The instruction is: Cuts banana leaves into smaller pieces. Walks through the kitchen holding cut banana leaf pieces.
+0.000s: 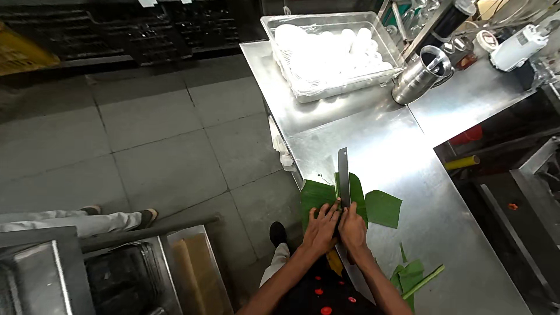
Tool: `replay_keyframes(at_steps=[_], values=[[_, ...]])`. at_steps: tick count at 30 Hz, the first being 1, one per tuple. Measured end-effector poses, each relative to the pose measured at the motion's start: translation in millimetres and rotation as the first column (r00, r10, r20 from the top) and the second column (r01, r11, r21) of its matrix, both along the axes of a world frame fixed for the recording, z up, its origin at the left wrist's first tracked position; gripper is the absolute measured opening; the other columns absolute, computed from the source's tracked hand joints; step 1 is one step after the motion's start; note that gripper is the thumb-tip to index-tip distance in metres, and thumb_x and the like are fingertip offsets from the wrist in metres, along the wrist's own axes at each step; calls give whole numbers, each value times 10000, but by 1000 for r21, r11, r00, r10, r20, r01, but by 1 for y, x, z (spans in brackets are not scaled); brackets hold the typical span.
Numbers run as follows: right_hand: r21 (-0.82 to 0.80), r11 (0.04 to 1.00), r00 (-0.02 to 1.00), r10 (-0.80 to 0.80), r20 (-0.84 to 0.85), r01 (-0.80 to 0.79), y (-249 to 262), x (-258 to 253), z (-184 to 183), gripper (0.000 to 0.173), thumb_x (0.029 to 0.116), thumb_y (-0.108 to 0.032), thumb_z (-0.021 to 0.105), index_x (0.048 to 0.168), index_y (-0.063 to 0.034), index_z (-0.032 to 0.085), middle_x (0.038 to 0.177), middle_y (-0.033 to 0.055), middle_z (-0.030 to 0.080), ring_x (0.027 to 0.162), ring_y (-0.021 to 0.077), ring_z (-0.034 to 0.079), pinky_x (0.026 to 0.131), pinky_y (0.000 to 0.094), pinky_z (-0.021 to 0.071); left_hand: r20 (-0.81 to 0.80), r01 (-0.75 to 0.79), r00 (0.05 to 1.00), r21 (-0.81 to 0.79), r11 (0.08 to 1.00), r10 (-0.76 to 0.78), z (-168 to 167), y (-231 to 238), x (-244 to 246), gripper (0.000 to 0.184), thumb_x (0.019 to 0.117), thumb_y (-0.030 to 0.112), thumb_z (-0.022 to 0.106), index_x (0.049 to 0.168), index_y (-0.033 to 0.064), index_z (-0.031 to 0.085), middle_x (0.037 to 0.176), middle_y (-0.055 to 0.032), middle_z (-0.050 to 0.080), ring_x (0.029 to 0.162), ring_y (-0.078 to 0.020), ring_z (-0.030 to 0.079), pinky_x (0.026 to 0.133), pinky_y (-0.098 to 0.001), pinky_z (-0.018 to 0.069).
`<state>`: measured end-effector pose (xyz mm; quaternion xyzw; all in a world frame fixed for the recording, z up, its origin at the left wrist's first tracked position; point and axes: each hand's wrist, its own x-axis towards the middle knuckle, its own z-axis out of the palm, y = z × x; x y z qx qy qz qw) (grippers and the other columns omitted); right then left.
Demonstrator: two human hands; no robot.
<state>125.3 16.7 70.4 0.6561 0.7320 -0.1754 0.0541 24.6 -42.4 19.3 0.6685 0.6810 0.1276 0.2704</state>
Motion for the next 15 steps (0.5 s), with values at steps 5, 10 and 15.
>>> replay_keyframes(at_steps=[5, 10, 15], values=[[-24, 1000, 1000, -6, 19, 6, 17, -12, 4, 349, 1100, -335, 414, 1307, -82, 537, 797, 130, 699, 807, 337, 732, 716, 506, 593, -15, 40, 999, -56, 998, -41, 1, 2, 1, 799, 891, 619, 636, 1553, 217, 438, 1730, 102, 121, 1547, -226, 214, 1163, -598, 215], [-53, 999, 1000, -11, 25, 12, 30, -19, 8, 351, 1099, -339, 424, 1325, -89, 519, 830, 130, 703, 846, 332, 734, 747, 501, 594, 3, 34, 999, -27, 999, -34, -2, 5, -2, 854, 858, 712, 616, 1524, 192, 492, 1726, 75, 165, 1598, -260, 53, 1205, -706, -23], [-43, 998, 998, 44, 50, -42, 36, -18, 4, 328, 1098, -324, 416, 1299, -91, 532, 798, 118, 699, 819, 327, 735, 718, 494, 594, 52, 55, 997, -24, 998, -54, -8, 13, -7, 919, 795, 733, 679, 1489, 151, 522, 1737, -3, 118, 1602, -237, -65, 1239, -652, -65]])
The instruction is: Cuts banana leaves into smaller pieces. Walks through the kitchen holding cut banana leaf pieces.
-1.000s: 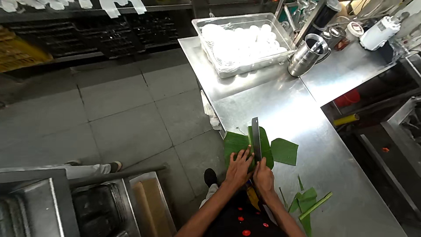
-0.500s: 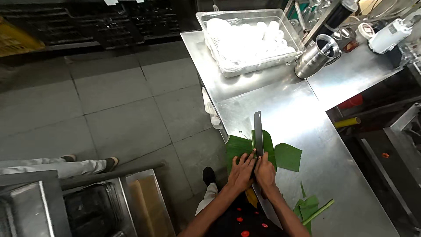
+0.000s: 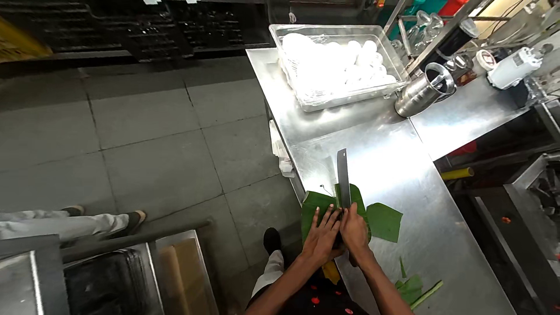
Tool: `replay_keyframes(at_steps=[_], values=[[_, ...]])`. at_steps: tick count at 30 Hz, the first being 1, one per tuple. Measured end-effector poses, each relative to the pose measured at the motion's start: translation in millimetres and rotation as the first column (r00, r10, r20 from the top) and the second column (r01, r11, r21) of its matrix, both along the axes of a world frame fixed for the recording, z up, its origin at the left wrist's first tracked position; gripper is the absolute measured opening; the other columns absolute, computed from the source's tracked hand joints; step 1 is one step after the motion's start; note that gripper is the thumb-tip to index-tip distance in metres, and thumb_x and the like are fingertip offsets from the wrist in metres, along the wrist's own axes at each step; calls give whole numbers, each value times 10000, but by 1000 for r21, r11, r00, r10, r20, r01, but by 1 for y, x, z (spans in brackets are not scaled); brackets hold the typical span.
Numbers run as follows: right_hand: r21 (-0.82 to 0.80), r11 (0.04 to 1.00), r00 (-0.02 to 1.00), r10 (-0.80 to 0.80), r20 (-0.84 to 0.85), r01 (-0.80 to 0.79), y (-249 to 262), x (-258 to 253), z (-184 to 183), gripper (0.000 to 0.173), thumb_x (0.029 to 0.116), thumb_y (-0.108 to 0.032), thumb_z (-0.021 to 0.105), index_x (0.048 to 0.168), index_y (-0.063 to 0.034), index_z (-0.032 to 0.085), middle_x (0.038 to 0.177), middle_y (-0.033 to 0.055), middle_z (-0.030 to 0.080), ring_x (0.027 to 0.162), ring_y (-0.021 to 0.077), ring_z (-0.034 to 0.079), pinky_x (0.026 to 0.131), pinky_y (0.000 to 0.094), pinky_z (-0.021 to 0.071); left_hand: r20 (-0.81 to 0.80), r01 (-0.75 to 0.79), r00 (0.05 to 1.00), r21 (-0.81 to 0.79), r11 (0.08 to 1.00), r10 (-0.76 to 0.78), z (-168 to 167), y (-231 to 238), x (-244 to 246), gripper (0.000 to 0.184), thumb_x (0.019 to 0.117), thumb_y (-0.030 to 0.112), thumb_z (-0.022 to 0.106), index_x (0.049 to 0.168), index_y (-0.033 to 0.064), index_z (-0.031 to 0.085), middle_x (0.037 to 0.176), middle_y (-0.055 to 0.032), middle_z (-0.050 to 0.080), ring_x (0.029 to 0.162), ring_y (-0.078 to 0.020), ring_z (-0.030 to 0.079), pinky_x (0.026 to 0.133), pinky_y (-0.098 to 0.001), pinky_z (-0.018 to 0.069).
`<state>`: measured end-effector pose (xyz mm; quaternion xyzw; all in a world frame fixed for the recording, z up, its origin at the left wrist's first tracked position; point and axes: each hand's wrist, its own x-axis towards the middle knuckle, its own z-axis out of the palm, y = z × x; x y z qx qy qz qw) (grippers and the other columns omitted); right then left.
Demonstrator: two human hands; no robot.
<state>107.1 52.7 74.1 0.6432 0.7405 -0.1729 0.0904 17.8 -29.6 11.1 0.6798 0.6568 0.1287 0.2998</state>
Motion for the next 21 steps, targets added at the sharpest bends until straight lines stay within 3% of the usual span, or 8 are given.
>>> replay_keyframes(at_steps=[3, 5, 10, 12, 17, 21], values=[[31, 998, 999, 52, -12, -52, 1, 6, -4, 368, 1092, -308, 418, 1360, -86, 536, 808, 115, 713, 825, 319, 740, 732, 486, 597, 6, -12, 1000, -9, 1000, 12, -3, 9, -5, 1087, 688, 799, 714, 1520, 142, 472, 1747, -47, 10, 1600, -219, -93, 1257, -611, -77], [56, 997, 998, 60, -34, -58, 1, 8, -5, 367, 1087, -298, 422, 1351, -76, 547, 808, 113, 718, 816, 315, 743, 729, 484, 599, 17, -18, 1000, -5, 1000, 18, -1, 15, -8, 1226, 642, 809, 736, 1581, 109, 374, 1747, -45, -14, 1598, -199, -105, 1258, -602, -88], [40, 999, 998, 18, -54, -16, 0, 8, -6, 356, 1090, -296, 409, 1324, -74, 559, 856, 117, 730, 856, 315, 744, 754, 489, 597, 10, -53, 999, 3, 999, 53, 7, 31, -14, 1366, 633, 683, 815, 1663, 121, 117, 1748, -24, 13, 1599, -178, -85, 1248, -616, -94], [19, 1000, 998, -11, -61, 12, 0, 7, -6, 372, 1090, -295, 410, 1354, -74, 550, 894, 128, 737, 885, 318, 744, 781, 498, 596, -26, -56, 998, 6, 998, 57, 6, 33, -12, 1362, 641, 653, 818, 1666, 119, 96, 1747, -37, 8, 1602, -197, -72, 1242, -633, -85], [-31, 998, 999, -50, -19, 50, 1, -2, 2, 352, 1098, -313, 384, 1355, -117, 523, 920, 108, 736, 925, 299, 742, 804, 470, 593, -97, -14, 995, 3, 1000, 14, 0, 29, -9, 1233, 719, 727, 714, 1651, 104, 201, 1747, -48, 2, 1603, -209, -68, 1234, -653, -80], [-11, 998, 998, -56, -15, 56, 5, -10, 1, 353, 1101, -319, 381, 1346, -114, 530, 908, 108, 734, 914, 295, 743, 796, 467, 595, -112, 16, 994, -13, 1000, -17, -1, 29, -10, 1231, 743, 719, 694, 1657, 95, 158, 1746, -58, -27, 1600, -221, -97, 1228, -664, -82]])
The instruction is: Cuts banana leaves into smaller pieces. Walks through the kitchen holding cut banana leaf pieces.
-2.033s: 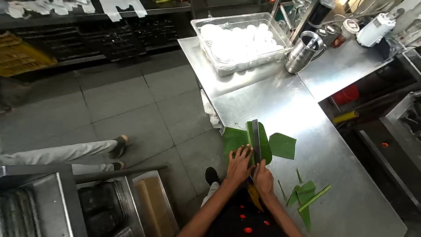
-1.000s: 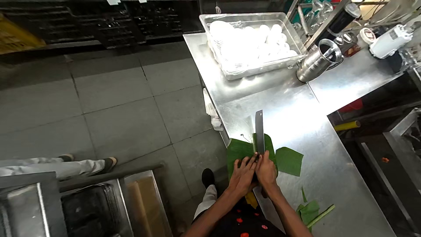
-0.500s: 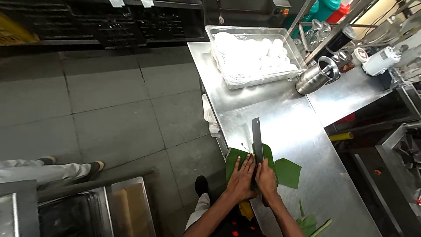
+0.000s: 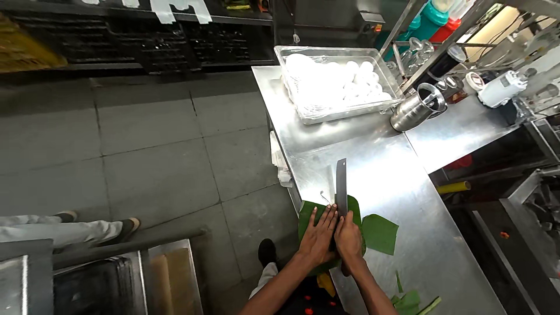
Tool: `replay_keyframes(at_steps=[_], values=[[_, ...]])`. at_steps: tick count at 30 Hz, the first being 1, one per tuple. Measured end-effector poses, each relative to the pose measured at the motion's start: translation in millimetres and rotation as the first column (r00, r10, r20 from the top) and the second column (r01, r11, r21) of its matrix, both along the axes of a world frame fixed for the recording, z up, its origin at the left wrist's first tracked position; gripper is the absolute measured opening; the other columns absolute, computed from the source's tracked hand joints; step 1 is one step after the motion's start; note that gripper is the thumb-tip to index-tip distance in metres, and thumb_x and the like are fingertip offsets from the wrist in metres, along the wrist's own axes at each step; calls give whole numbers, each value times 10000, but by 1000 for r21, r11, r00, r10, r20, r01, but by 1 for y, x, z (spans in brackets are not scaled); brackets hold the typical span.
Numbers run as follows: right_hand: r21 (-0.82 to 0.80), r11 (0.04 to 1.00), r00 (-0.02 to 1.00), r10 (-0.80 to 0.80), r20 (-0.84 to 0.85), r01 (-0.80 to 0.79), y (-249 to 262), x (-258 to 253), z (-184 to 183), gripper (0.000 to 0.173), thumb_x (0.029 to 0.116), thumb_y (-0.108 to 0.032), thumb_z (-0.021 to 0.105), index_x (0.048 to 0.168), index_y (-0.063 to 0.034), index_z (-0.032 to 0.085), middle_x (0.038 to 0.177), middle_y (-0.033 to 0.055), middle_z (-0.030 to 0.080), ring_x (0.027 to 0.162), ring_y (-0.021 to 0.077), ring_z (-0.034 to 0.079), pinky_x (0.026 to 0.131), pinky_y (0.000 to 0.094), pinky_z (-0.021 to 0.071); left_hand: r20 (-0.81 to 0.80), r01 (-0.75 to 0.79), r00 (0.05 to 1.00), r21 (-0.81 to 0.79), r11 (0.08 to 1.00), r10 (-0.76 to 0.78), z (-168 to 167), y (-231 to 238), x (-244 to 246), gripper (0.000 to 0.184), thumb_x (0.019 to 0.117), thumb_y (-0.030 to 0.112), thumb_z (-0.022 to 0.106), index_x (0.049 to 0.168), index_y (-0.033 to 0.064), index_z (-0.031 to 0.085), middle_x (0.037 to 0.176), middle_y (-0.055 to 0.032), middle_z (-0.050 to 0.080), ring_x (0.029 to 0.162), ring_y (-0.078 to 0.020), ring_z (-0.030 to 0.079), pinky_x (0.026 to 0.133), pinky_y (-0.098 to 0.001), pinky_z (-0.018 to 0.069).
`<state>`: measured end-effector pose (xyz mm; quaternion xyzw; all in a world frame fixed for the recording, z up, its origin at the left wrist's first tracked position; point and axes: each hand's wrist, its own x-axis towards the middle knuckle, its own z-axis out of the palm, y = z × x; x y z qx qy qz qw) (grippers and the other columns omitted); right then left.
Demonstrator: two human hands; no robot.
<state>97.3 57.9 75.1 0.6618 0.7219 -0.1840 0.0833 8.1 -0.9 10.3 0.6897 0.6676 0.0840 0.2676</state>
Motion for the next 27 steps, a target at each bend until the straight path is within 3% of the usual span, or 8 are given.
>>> replay_keyframes(at_steps=[5, 9, 13, 17, 22, 25, 27], values=[[-11, 1000, 1000, -23, 7, 23, 16, -13, 3, 356, 1100, -350, 396, 1351, -130, 519, 900, 102, 725, 907, 297, 736, 791, 477, 588, -3, 18, 1000, -31, 999, -18, 4, 2, -1, 1269, 752, 799, 620, 1664, 97, 83, 1744, -57, -53, 1597, -229, -113, 1225, -656, -101], [-25, 1000, 1000, -15, 5, 15, 24, -18, 5, 344, 1101, -354, 399, 1334, -125, 511, 900, 112, 715, 902, 305, 731, 783, 483, 587, 5, 13, 1000, -43, 999, -12, 11, 4, -2, 1299, 738, 793, 648, 1662, 84, 73, 1743, -75, -51, 1600, -233, -95, 1231, -644, -93], [1, 1000, 1000, 16, -22, -16, 37, -24, 1, 352, 1105, -355, 390, 1323, -102, 501, 877, 137, 701, 874, 343, 723, 748, 516, 582, -7, 18, 1000, -75, 997, -19, 14, 6, -1, 1326, 715, 806, 665, 1656, 63, 100, 1740, -81, -87, 1591, -226, -149, 1229, -638, -116], [33, 998, 997, 55, -55, -53, 47, -30, 3, 339, 1108, -348, 384, 1295, -82, 479, 855, 173, 677, 836, 382, 713, 671, 534, 570, -13, 33, 999, -124, 992, -35, 19, 9, -1, 1304, 713, 840, 642, 1642, 49, 182, 1742, -99, 15, 1598, -259, -105, 1228, -649, -103], [-12, 999, 988, 36, -148, -38, 51, -26, 12, 386, 1112, -373, 375, 1348, -80, 465, 946, 225, 678, 898, 425, 703, 711, 577, 566, 9, 13, 1000, -123, 992, -12, 24, 11, 1, 1298, 701, 783, 712, 1636, 42, 201, 1739, -115, 37, 1602, -268, -66, 1235, -641, -87], [-89, 996, 942, -20, -336, -10, 84, -19, -2, 390, 1111, -364, 371, 1334, -66, 485, 838, 179, 668, 683, 332, 698, 615, 510, 587, -40, 3, 999, -134, 991, -9, 27, 10, 2, 1336, 690, 809, 699, 1644, 48, 156, 1742, -99, -13, 1601, -243, -83, 1239, -633, -85], [-163, 986, 840, -105, -532, 19, 100, -10, -2, 365, 1115, -330, 396, 1320, -42, 489, 739, 145, 640, 541, 273, 653, 523, 450, 588, -61, -6, 998, -128, 992, -2, 29, 9, 2, 1358, 677, 818, 702, 1649, 59, 133, 1743, -79, -42, 1600, -225, -90, 1242, -626, -83]])
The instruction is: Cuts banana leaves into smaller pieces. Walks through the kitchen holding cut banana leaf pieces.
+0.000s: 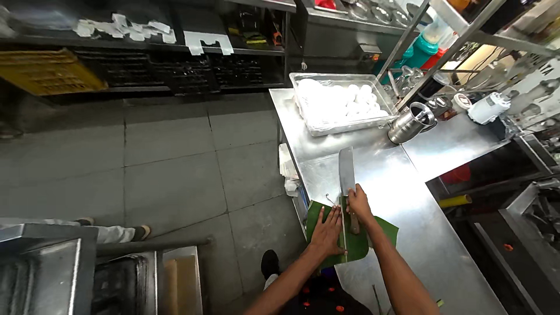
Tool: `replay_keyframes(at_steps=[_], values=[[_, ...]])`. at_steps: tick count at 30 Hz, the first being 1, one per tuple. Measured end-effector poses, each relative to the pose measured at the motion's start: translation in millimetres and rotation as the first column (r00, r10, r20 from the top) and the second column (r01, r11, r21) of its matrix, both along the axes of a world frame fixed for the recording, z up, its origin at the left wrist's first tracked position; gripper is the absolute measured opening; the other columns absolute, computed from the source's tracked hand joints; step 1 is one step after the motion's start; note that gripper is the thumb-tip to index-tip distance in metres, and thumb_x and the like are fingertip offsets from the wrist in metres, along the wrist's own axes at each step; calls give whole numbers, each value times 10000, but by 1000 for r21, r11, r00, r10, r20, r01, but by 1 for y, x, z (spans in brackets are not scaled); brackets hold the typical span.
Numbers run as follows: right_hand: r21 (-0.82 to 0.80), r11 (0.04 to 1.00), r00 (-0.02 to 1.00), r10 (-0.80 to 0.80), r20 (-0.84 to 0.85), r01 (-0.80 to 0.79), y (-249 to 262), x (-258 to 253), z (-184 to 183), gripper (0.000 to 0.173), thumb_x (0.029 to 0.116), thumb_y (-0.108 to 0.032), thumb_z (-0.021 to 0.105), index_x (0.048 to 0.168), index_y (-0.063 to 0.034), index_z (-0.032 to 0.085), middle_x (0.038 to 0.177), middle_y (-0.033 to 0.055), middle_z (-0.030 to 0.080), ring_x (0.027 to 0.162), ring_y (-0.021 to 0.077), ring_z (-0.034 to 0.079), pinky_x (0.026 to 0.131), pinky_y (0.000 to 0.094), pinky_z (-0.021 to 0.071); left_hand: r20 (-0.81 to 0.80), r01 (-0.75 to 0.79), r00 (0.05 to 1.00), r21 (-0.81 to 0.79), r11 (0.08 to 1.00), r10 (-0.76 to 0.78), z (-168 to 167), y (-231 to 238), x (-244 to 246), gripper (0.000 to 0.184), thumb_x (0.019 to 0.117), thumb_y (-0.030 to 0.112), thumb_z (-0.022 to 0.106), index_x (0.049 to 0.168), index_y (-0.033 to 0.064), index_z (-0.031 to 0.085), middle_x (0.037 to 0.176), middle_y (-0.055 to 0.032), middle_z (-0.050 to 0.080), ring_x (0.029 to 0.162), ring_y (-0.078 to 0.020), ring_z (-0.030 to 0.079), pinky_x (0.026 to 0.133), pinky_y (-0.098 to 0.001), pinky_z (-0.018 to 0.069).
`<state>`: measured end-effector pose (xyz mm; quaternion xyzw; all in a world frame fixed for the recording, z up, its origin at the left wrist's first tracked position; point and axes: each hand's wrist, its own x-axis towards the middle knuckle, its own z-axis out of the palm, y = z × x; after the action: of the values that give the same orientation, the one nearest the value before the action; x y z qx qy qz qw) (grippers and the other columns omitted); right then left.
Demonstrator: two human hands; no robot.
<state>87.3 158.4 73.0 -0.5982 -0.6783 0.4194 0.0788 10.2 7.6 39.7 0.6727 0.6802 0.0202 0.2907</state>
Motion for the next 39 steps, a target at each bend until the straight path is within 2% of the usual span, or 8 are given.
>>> replay_keyframes(at_steps=[4, 8, 13, 16, 20, 27, 32, 39], values=[[57, 994, 985, -82, -151, 91, -39, 52, 37, 355, 1112, -386, 414, 1324, -111, 491, 700, 118, 609, 508, 262, 606, 479, 428, 549, -13, -13, 1000, -24, 1000, 12, 7, 3, -8, 1390, 663, 777, 761, 1660, 85, 83, 1745, -59, -21, 1603, -242, -55, 1236, -640, -74], [68, 964, 921, -221, -321, 256, -104, 117, 47, 295, 1112, -321, 433, 1265, -74, 488, 648, 112, 585, 471, 255, 597, 454, 416, 561, -31, -11, 999, 36, 999, 12, 11, 21, -25, 1374, 602, 670, 885, 1654, 130, 185, 1737, -72, 97, 1595, -319, 79, 1225, -694, 13], [34, 920, 856, -350, -381, 391, -199, 185, 36, 274, 1091, -224, 431, 1260, -13, 478, 643, 82, 581, 464, 224, 582, 426, 383, 540, -55, -70, 996, 27, 997, 72, 25, 61, -50, 1030, 803, 348, 843, 1638, 165, 270, 1734, -125, 61, 1589, -379, 66, 1219, -712, 71], [51, 903, 864, -391, -317, 427, -254, 215, 30, 299, 1072, -241, 440, 1248, -7, 500, 639, 64, 595, 466, 210, 594, 431, 384, 547, 27, -152, 988, 206, 967, 150, 29, 71, -46, 683, 952, 183, 664, 1581, 137, 404, 1678, -145, 282, 1543, -357, 270, 1219, -637, 217], [-12, 877, 836, -463, -297, 481, -309, 238, 28, 308, 1082, -238, 445, 1285, -13, 500, 643, 80, 600, 468, 217, 599, 444, 390, 556, 45, -119, 993, 278, 953, 111, 12, 78, -27, 652, 980, 361, 664, 1557, 151, 445, 1489, -150, 538, 1361, -356, 502, 1118, -588, 375], [44, 870, 833, -454, -318, 491, -336, 251, 20, 315, 1065, -263, 454, 1260, -31, 538, 612, 46, 603, 452, 194, 599, 436, 369, 550, 211, -335, 934, 236, 912, 289, 20, 74, -18, 202, 977, 180, 648, 1115, 59, 733, 1074, -179, 714, 1059, -359, 671, 948, -595, 508], [56, 885, 853, -427, -300, 463, -338, 249, 8, 298, 1061, -335, 449, 1189, -93, 569, 615, 18, 603, 465, 181, 606, 451, 375, 558, 577, -705, 631, 146, 694, 519, 16, -1, -26, 244, 990, 253, 634, 1077, 28, 667, 872, -185, 682, 751, -344, 665, 668, -572, 554], [154, 947, 960, -273, -70, 281, -327, 230, -3, 346, 1053, -387, 432, 1166, -104, 596, 639, 35, 575, 532, 208, 601, 533, 437, 537, 784, -828, -163, -439, 349, 598, -13, -88, 4, 232, 1023, 8, 568, 1242, -56, 526, 867, -223, 712, 683, -269, 725, 630, -376, 612]])
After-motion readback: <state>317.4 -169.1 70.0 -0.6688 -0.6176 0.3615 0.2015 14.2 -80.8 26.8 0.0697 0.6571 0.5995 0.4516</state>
